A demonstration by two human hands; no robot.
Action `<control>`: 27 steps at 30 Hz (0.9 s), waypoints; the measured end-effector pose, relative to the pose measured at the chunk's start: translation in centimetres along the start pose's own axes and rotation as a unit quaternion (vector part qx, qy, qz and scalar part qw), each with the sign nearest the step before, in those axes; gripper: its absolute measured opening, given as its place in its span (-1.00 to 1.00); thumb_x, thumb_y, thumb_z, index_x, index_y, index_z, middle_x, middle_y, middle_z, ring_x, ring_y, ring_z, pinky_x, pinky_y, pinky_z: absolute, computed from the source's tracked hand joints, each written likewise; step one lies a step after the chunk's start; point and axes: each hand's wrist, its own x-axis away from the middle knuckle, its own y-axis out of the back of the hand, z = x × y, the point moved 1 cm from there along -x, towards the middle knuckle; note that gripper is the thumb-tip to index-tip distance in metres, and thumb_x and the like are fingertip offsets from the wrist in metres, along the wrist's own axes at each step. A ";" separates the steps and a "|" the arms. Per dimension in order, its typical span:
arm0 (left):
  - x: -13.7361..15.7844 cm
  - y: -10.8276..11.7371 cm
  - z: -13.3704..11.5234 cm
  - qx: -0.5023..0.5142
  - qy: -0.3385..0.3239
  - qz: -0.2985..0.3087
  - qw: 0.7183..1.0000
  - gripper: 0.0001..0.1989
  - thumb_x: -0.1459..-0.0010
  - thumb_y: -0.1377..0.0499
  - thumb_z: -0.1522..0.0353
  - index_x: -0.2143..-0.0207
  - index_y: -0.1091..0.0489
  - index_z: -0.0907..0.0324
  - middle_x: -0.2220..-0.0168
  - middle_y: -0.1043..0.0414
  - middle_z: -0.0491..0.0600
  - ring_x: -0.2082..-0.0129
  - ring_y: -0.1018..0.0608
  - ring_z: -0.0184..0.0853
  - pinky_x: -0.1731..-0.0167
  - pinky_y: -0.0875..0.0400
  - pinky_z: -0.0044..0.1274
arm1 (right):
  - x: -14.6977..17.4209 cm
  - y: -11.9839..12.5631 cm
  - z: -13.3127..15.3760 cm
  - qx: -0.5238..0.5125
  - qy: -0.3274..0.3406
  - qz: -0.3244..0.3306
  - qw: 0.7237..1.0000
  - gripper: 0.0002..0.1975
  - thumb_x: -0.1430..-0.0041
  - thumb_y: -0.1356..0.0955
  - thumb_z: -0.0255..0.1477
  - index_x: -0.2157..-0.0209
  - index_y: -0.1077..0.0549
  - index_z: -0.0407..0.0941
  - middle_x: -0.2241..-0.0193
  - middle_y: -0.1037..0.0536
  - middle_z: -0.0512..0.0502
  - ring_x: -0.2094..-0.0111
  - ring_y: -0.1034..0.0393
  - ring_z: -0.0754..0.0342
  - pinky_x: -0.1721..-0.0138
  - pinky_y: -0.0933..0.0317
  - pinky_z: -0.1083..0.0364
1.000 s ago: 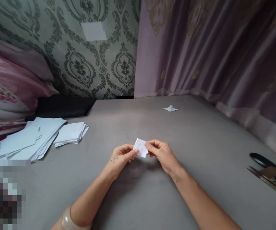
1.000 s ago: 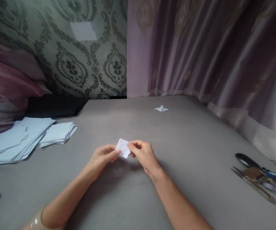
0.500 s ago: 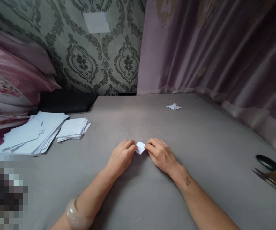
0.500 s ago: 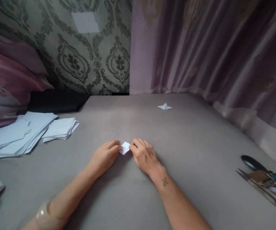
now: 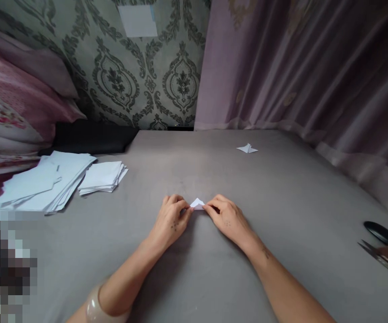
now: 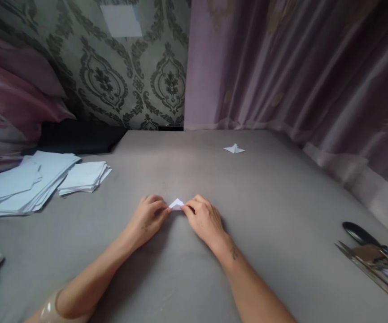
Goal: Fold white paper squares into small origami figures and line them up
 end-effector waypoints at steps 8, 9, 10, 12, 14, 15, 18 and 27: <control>-0.3 -0.7 0.4 0.005 0.028 -0.043 0.999 -0.81 -0.20 -0.10 0.30 0.38 -0.46 0.20 0.29 -0.39 0.04 0.26 -0.41 -0.23 0.19 -0.33 -0.36 | -0.4 -1.0 0.2 0.048 -0.026 -0.041 0.998 -0.76 -0.24 -0.27 -0.30 0.44 -0.46 -0.08 0.38 -0.47 0.00 0.42 -0.35 0.15 0.37 -0.12 0.15; -0.3 -0.8 0.4 0.000 0.028 -0.045 0.999 -0.81 -0.19 -0.10 0.31 0.38 -0.45 0.20 0.29 -0.38 0.04 0.26 -0.40 -0.23 0.19 -0.33 -0.36 | -0.4 -1.1 0.2 0.055 -0.024 -0.045 0.997 -0.76 -0.24 -0.27 -0.30 0.44 -0.45 -0.08 0.38 -0.48 0.00 0.42 -0.35 0.14 0.37 -0.12 0.15; -0.3 -0.8 0.4 -0.005 0.027 -0.048 0.998 -0.82 -0.19 -0.10 0.32 0.38 -0.44 0.20 0.29 -0.38 0.04 0.26 -0.40 -0.23 0.19 -0.33 -0.35 | -0.4 -1.2 0.1 0.063 -0.021 -0.048 0.997 -0.76 -0.24 -0.27 -0.31 0.45 -0.44 -0.09 0.39 -0.48 -0.01 0.42 -0.35 0.13 0.37 -0.11 0.14; -0.3 -0.9 0.3 -0.010 0.025 -0.053 0.998 -0.83 -0.19 -0.10 0.33 0.39 -0.43 0.21 0.29 -0.37 0.04 0.27 -0.39 -0.23 0.20 -0.33 -0.35 | -0.5 -1.3 0.0 0.080 -0.011 -0.054 0.995 -0.76 -0.25 -0.27 -0.30 0.45 -0.43 -0.09 0.39 -0.48 -0.03 0.42 -0.36 0.12 0.38 -0.11 0.13; -0.3 -0.9 0.3 -0.009 0.025 -0.056 0.998 -0.83 -0.19 -0.11 0.33 0.40 -0.42 0.21 0.30 -0.36 0.04 0.27 -0.38 -0.23 0.20 -0.33 -0.35 | -0.5 -1.5 -0.1 0.098 0.003 -0.063 0.993 -0.76 -0.25 -0.26 -0.29 0.44 -0.42 -0.09 0.39 -0.48 -0.05 0.41 -0.37 0.10 0.39 -0.10 0.13; -0.3 -1.0 0.3 -0.007 0.027 -0.056 0.998 -0.84 -0.19 -0.11 0.33 0.40 -0.42 0.21 0.30 -0.36 0.04 0.27 -0.38 -0.24 0.20 -0.33 -0.35 | -0.5 -1.6 -0.2 0.107 0.009 -0.067 0.992 -0.75 -0.25 -0.26 -0.29 0.44 -0.42 -0.09 0.40 -0.48 -0.05 0.41 -0.37 0.09 0.40 -0.10 0.12; -0.3 -1.0 0.5 -0.001 0.035 -0.050 0.998 -0.83 -0.19 -0.12 0.33 0.42 -0.40 0.21 0.30 -0.35 0.03 0.27 -0.38 -0.24 0.20 -0.32 -0.36 | -0.5 -1.8 -0.3 0.125 0.016 -0.071 0.989 -0.75 -0.26 -0.25 -0.27 0.43 -0.41 -0.09 0.40 -0.47 -0.06 0.40 -0.37 0.08 0.40 -0.09 0.12; -0.4 -1.4 0.9 -0.052 0.013 -0.049 0.997 -0.86 -0.21 -0.10 0.32 0.39 -0.32 0.20 0.29 -0.32 0.03 0.28 -0.33 -0.22 0.23 -0.31 -0.37 | -0.4 -1.3 0.2 0.139 0.002 -0.032 0.990 -0.82 -0.26 -0.28 -0.31 0.38 -0.38 -0.10 0.35 -0.47 -0.06 0.34 -0.38 0.05 0.36 -0.12 0.11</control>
